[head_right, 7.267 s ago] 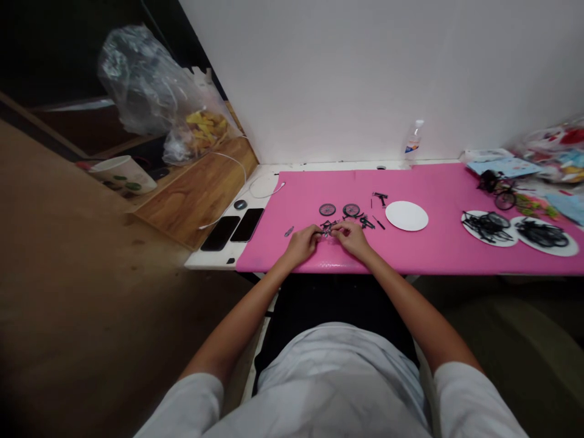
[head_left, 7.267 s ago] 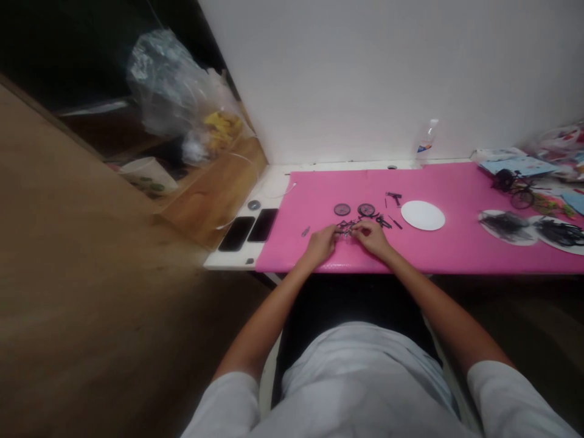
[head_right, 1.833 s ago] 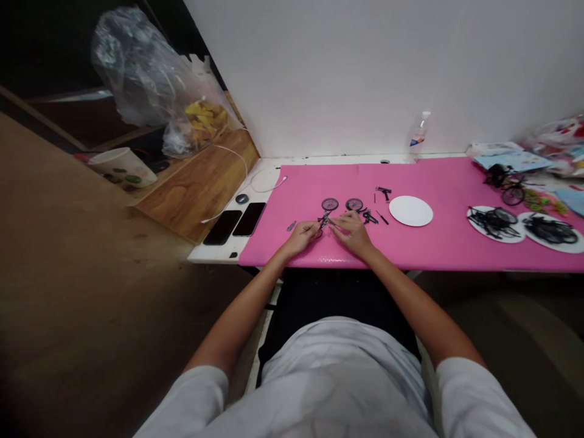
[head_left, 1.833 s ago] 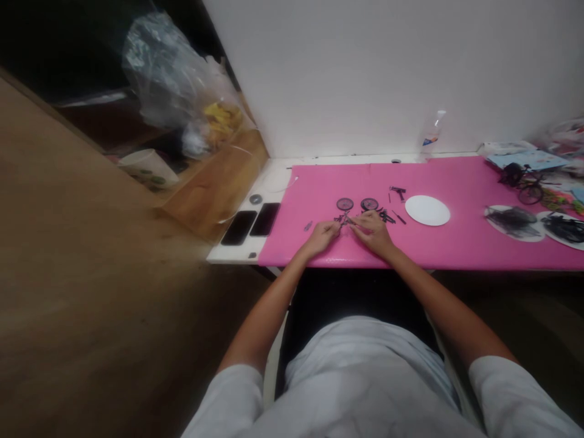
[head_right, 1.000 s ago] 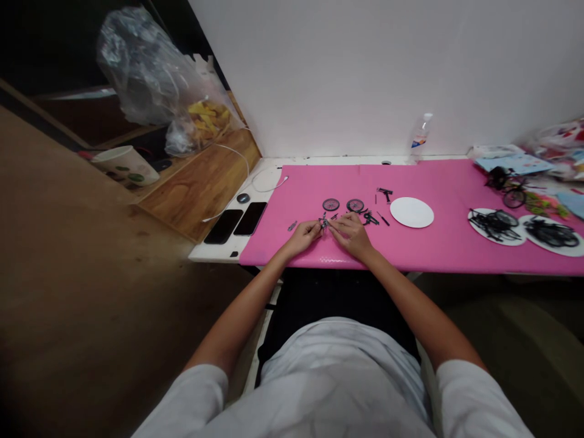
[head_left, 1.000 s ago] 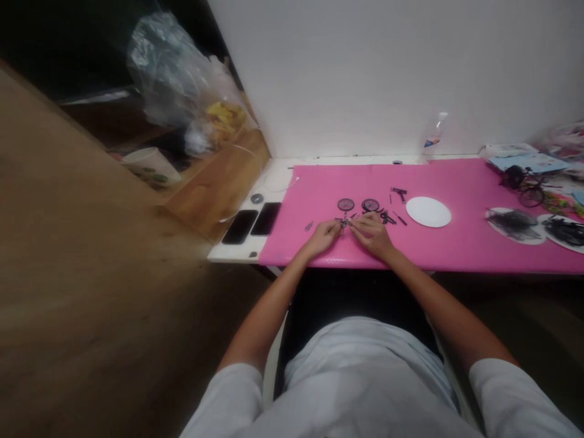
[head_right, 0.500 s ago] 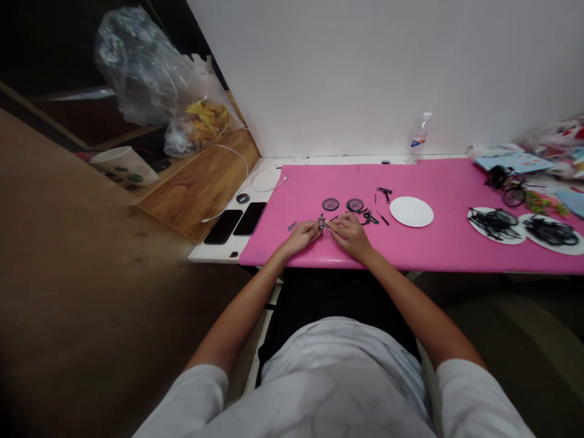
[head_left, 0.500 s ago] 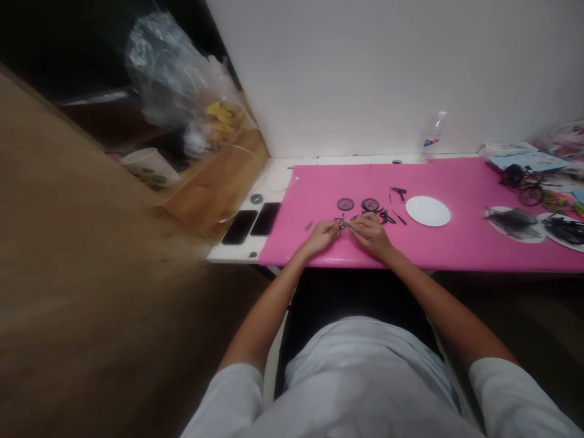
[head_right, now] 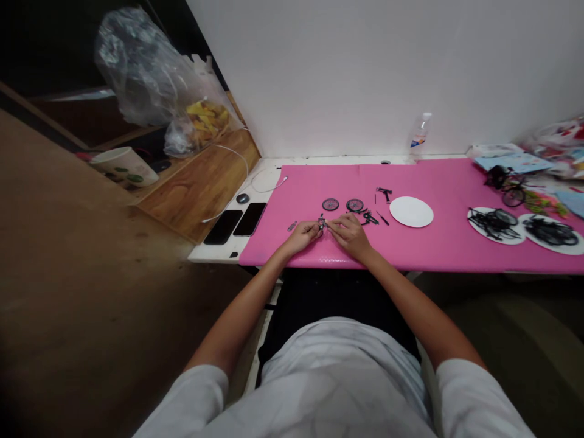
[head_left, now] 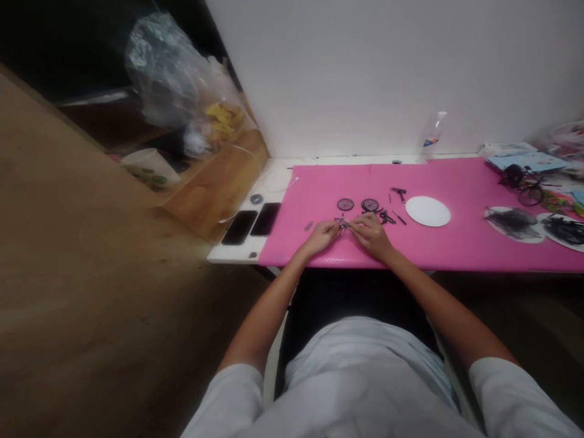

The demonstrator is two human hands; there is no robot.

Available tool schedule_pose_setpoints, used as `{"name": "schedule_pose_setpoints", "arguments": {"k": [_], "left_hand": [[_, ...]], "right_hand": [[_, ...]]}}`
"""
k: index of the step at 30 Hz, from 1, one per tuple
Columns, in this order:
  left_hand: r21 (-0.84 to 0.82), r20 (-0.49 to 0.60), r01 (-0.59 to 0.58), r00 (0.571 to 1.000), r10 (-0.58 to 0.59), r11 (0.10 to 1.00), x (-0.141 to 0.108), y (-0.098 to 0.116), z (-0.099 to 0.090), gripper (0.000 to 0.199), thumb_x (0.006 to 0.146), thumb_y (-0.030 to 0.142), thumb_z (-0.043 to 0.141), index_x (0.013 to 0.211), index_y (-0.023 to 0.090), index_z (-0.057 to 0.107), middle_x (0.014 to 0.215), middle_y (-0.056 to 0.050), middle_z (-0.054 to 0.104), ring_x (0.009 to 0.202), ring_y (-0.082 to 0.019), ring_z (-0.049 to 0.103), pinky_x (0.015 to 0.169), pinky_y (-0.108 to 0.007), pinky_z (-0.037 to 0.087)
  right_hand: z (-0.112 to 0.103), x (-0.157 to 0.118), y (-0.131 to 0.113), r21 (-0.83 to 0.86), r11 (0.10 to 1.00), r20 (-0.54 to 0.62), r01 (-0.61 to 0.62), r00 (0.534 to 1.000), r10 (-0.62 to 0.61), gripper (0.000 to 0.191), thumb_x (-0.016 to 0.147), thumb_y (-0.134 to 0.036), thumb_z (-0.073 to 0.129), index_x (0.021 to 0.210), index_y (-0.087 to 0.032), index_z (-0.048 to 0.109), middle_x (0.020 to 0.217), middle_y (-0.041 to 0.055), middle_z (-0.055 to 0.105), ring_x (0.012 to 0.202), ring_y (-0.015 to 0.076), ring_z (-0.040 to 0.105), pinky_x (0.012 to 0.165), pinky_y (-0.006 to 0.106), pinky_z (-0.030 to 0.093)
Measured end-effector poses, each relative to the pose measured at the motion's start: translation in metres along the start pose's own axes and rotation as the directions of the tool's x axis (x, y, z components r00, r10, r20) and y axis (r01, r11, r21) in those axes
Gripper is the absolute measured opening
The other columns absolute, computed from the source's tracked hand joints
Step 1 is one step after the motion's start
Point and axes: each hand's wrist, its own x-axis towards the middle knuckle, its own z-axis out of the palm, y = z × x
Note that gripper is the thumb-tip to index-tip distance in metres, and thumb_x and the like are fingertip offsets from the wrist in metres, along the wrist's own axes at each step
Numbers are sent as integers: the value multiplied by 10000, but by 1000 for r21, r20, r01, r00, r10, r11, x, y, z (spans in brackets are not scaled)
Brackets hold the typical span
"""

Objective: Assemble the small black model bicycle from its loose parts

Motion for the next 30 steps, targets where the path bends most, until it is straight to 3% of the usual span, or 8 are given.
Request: {"name": "schedule_pose_setpoints", "arguments": {"k": [9, 30], "left_hand": [[42, -16, -42, 999, 43, 998, 1, -4, 2, 571, 1026, 669, 473, 800, 157, 590, 708, -12, 536, 677, -156, 472, 666, -272, 380], [101, -22, -56, 998, 59, 993, -1, -2, 1, 491, 1047, 559, 491, 798, 152, 609, 724, -20, 571, 684, -156, 490, 676, -272, 388]], "right_hand": [[3, -2, 3, -19, 999, -24, 32, 999, -33, 329, 1073, -272, 611, 1383, -281, 724, 1020, 73, 740, 959, 256, 591, 943, 466, 513], [2, 0, 2, -27, 999, 4, 25, 1000, -25, 300, 1094, -292, 573, 1337, -268, 749, 1014, 76, 746, 914, 246, 581, 904, 459, 499]]}}
